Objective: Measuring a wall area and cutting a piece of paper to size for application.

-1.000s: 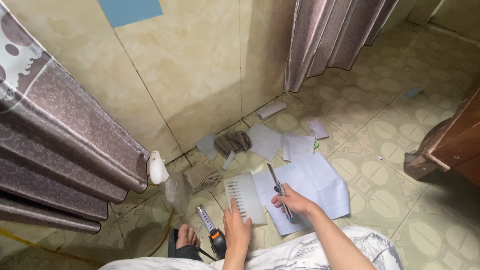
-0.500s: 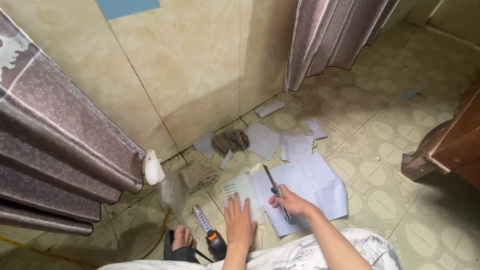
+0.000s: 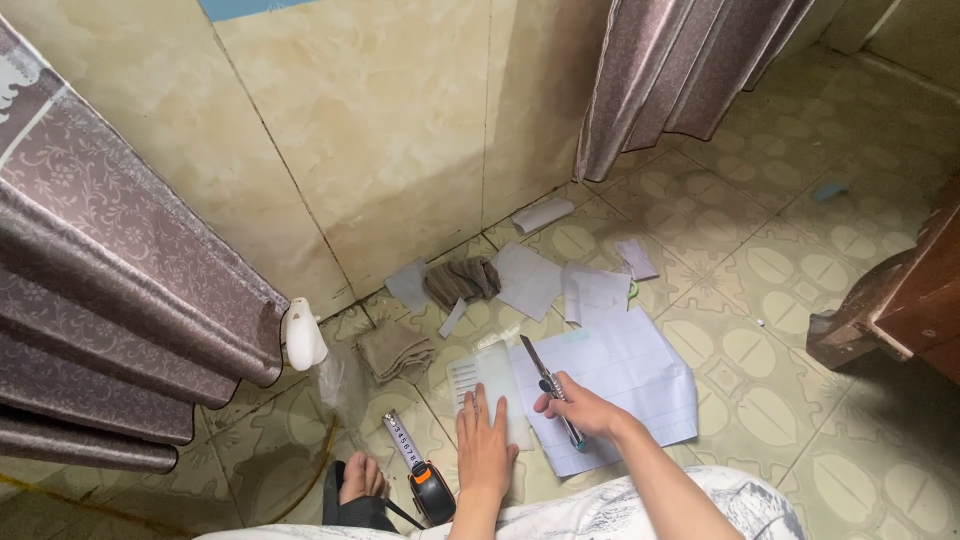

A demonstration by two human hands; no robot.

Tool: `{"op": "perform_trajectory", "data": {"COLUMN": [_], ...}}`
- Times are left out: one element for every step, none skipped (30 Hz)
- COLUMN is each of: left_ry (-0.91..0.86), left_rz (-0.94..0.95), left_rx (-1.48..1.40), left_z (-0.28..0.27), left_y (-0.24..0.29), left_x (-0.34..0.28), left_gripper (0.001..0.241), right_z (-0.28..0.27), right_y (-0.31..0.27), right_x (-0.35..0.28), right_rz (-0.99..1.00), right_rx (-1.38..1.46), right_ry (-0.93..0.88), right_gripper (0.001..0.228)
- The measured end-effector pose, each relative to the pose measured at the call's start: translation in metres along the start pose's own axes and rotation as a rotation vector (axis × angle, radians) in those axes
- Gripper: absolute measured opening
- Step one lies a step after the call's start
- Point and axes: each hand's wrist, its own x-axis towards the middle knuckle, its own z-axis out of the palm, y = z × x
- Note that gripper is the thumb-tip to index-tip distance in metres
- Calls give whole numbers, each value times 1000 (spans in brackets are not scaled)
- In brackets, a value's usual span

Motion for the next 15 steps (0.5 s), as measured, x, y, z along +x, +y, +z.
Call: {"op": "perform_trajectory", "data": {"left_ry": [-28,-57,-58,-55,-52,-52,-31,-9,-8,-14,-20,-19,-25,-32,-32], "left_rz": [-11,-23,-23,-22,-20,-20,-19,-18,-17,-17,-18,-17,-21,-27,-26], "left_rx": [0,-1,-1,-5,-9,-9,-10,-10,-10,-12,-14,-14,-7,1,2], "left_z": [-1,-1,-2,-3,-3,-1,0,2,2,3,3,4,5,6,7], "left_y": [0,0,1,1,1,0,-1,-2,-3,-3,-3,-3,-4,-4,-4], "left_x": [1,1,1,1,1,1,1,2,2,3,3,4,4,4,4], "left_gripper": [92,92,92,92,93,93,93,93,93,93,93,93,93,93,93], "right_z": [0,0,0,0,0,0,1,0,1,1,0,0,0,0,0], "right_y": [0,0,-2,-5,-7,-9,-11,-13,-13,-12,-12,-11,-11,-10,-10], "right_x": [0,0,-2,-4,-6,-8,-10,-11,-11,-10,-10,-10,-10,-9,-9], "right_rz": [-2,-4,-3,6,16,16,25,34,33,32,31,31,29,27,27], "right_rx": [2,5,6,-9,-24,-24,-42,-60,-60,-71,-81,-81,-69,-58,-57], "right_ry": [-2,-4,-5,-6,-8,-8,-10,-10,-9,-12,-16,-14,-15,-16,-16], "right_gripper": [27,27,27,26,26,26,26,27,27,26,26,26,26,26,26]}}
